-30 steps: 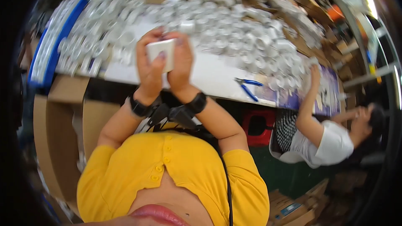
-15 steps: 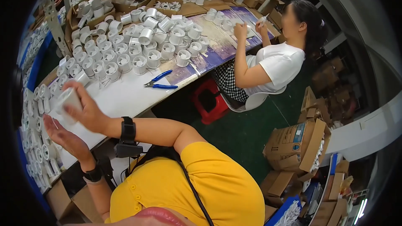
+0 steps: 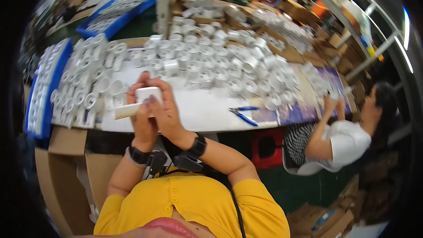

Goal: The person assembles a fan by inserting a motor and wires into a white plastic housing and snapping on a cover. They then use shears to trim excess plastic from the assembly before placing the finished product into a cardboard box.

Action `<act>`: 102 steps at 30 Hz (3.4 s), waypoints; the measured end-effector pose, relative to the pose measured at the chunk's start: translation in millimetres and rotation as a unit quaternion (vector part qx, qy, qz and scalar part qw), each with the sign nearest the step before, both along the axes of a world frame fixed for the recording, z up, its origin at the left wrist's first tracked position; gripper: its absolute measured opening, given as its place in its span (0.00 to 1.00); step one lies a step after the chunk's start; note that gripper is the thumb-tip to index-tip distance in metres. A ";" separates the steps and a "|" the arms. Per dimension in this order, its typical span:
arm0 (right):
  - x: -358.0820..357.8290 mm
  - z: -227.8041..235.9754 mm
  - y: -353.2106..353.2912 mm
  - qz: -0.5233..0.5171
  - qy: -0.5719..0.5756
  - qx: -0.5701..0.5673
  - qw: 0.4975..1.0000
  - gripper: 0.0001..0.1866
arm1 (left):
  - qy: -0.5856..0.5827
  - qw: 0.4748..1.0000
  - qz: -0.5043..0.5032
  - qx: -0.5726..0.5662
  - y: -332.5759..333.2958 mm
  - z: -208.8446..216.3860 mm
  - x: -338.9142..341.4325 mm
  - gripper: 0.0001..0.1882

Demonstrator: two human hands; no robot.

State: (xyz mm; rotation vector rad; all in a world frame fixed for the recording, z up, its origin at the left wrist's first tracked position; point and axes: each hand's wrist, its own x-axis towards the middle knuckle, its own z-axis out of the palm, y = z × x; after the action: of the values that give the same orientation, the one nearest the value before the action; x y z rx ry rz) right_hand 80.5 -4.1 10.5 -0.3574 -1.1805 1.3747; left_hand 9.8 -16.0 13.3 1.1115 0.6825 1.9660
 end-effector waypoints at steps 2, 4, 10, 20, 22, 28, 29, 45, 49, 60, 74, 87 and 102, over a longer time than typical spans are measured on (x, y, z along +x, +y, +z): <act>-3.8 -4.9 -9.1 -0.001 0.010 -0.005 1.000 0.15 | -0.016 1.000 0.012 0.001 -10.4 -0.7 -1.4 0.20; -8.2 -3.5 -14.5 0.008 0.015 0.012 1.000 0.14 | -0.029 1.000 0.007 0.003 -15.1 -4.2 -6.4 0.20; -18.6 -7.8 -18.4 0.019 -0.044 0.080 0.996 0.16 | -0.092 0.993 -0.058 0.039 -22.9 -15.2 -30.4 0.22; -23.7 8.5 -30.3 0.122 -0.045 -0.110 0.985 0.25 | -0.146 0.984 -0.099 0.038 -25.5 -28.6 -49.3 0.24; -19.5 3.9 -26.8 0.141 -0.023 -0.134 0.981 0.24 | -0.061 0.995 -0.055 0.051 -26.4 -34.4 -51.9 0.25; -12.1 -6.4 -18.6 0.167 -0.016 -0.086 0.982 0.22 | 0.211 0.969 0.063 0.107 -31.9 -35.4 -53.3 0.27; -12.0 -7.6 -18.8 0.167 -0.016 -0.086 0.982 0.22 | 0.193 0.973 0.068 0.107 -32.4 -34.0 -51.4 0.27; -47.9 3.5 -69.9 -0.025 -0.136 0.190 0.972 0.25 | 0.034 0.998 0.050 0.014 -81.2 -9.0 -57.5 0.22; -52.6 -3.5 -81.1 -0.050 -0.159 0.167 0.972 0.24 | -0.053 0.998 0.001 -0.029 -92.3 -4.0 -59.7 0.19; -44.6 19.1 -55.9 0.189 -0.073 0.001 0.979 0.23 | 0.337 0.938 0.019 0.078 -119.9 14.7 -141.5 0.37; -116.4 59.7 -28.6 0.088 -0.288 0.318 0.899 0.25 | 0.461 0.814 0.128 -0.331 -117.0 66.8 -285.4 0.24; -40.8 11.6 12.4 0.024 -0.375 0.086 0.923 0.10 | 0.608 0.552 0.323 -0.470 104.0 -9.0 -579.1 0.19; -90.0 1.4 85.3 0.031 -0.511 0.183 0.839 0.16 | 0.739 0.431 0.248 -0.455 158.9 -58.4 -620.7 0.16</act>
State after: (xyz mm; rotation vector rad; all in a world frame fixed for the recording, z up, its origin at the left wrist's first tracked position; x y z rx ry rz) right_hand -9.5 81.2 11.9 -0.8320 -2.3070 0.9358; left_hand -610.9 142.8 -45.1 1.6520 2.7334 -0.0543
